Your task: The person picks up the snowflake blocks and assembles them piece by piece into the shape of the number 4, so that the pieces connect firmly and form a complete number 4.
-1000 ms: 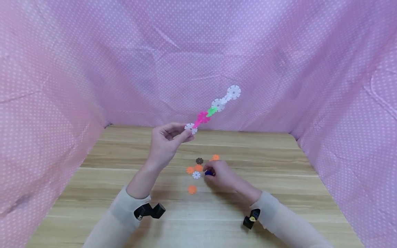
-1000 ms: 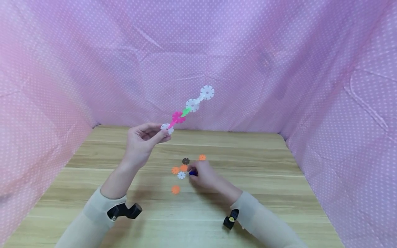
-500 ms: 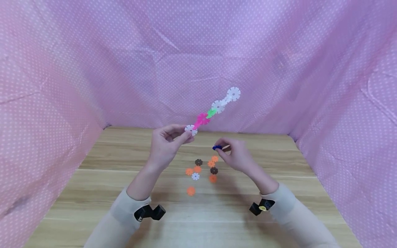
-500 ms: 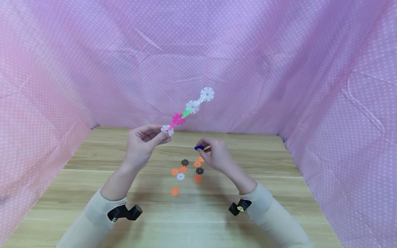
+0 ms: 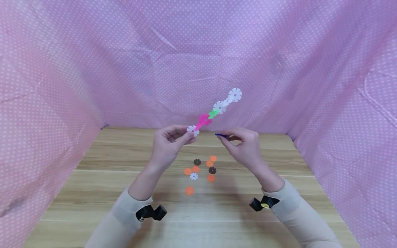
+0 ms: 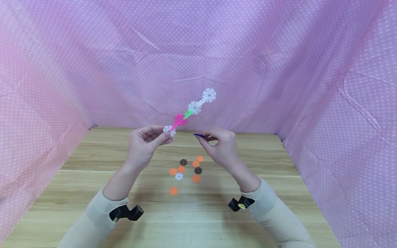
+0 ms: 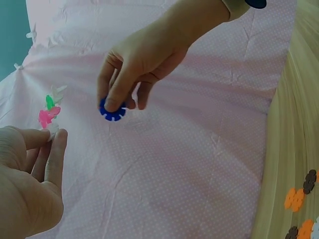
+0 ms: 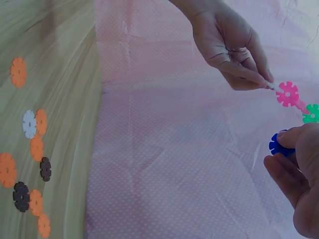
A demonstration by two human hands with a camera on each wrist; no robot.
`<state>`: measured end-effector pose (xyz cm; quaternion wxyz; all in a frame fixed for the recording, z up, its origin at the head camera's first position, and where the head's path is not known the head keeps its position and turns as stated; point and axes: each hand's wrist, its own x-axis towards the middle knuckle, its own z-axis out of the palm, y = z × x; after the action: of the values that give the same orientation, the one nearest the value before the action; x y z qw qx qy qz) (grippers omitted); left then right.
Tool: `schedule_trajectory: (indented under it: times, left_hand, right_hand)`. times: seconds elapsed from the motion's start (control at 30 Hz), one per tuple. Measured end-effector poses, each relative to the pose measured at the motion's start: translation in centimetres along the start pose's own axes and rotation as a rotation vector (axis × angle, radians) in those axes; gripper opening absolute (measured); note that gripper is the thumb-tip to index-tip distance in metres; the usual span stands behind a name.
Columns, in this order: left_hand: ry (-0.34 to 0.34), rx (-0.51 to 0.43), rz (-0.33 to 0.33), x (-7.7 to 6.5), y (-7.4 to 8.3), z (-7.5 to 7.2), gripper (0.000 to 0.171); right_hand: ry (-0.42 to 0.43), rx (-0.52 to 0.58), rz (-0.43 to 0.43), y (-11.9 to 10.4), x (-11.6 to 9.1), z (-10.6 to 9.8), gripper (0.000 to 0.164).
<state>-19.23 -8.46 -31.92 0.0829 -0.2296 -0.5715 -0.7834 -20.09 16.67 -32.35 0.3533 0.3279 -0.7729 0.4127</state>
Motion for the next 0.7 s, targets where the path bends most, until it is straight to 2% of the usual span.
schedule_trajectory:
  times: [0.2, 0.43, 0.7]
  left_hand:
    - [-0.012, 0.004, -0.002, 0.0, 0.0, 0.2, 0.021]
    - [-0.031, 0.0, 0.009, -0.1, 0.0, 0.5, 0.022]
    - [-0.05, 0.005, -0.005, -0.1, -0.1, 1.0, 0.023]
  right_hand:
    - [0.061, 0.078, -0.075, -0.9, 0.6, 0.0, 0.02]
    - [0.081, 0.023, -0.205, -2.0, 1.4, 0.1, 0.018]
    - [0.067, -0.001, -0.236, -2.5, 1.5, 0.6, 0.021]
